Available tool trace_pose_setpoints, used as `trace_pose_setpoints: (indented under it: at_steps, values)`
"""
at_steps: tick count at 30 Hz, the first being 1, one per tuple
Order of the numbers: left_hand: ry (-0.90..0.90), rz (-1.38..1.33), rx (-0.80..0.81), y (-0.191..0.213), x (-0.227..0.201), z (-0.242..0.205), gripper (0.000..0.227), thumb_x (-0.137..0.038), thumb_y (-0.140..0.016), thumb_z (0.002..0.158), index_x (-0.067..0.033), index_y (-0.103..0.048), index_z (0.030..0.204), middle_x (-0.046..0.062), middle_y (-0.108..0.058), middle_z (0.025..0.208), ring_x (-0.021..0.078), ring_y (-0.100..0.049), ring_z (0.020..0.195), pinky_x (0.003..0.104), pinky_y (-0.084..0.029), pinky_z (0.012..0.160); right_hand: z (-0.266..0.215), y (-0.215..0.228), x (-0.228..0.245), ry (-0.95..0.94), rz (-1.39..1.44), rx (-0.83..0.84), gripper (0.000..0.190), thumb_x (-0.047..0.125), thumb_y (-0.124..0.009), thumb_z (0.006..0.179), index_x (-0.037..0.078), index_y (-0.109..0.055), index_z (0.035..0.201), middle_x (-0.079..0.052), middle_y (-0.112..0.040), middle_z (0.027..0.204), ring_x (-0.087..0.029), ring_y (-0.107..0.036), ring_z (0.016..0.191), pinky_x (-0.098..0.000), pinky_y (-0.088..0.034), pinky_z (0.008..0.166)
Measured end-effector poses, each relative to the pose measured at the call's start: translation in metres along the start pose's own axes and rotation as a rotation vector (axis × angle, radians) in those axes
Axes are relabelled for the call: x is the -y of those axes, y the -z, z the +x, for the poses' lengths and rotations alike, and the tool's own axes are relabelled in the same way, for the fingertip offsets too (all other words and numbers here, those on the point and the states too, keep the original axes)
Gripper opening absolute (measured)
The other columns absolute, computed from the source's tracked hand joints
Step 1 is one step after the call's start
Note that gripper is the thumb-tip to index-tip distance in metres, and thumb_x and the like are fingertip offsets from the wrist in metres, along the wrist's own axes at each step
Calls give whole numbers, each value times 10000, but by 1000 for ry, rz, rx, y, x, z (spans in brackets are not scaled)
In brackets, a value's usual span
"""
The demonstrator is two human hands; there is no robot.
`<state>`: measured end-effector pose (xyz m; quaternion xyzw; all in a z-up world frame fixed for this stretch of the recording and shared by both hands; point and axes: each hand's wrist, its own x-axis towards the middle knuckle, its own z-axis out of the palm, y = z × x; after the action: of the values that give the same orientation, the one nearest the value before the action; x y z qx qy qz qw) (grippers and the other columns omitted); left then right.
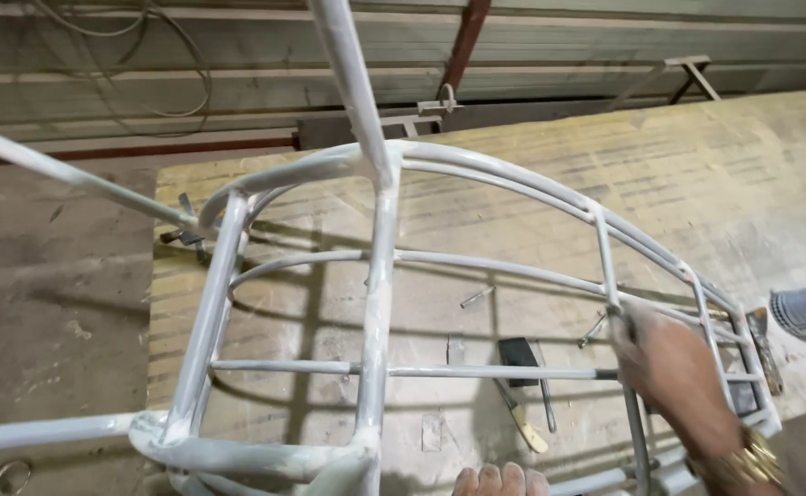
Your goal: Sanding the joints and surface of a metal chair frame on a workbench.
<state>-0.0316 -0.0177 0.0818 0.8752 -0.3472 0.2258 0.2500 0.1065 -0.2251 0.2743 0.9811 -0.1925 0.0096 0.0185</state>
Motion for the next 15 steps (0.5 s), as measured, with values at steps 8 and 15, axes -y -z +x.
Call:
trace_pose_setpoints:
  at_steps: [8,15]
  values:
    - [1,-107,89,10,1,10,205,-322,-706,748,-136,-625,717,7,-520,558,180,-696,580,358,-487,431,7,24,-15,-149,153,168,277,341,-579,1023,102,-692,1105,-124,-718,831,-266,-708,682,-457,-573,641]
    - [-29,-103,111,31,6,21,241,-334,-693,773,-97,-666,742,64,-561,578,222,-723,612,395,-534,469,44,30,14,308,-50,93,224,250,-559,990,112,-735,1003,-73,-696,799,-188,-639,652,-386,-552,614]
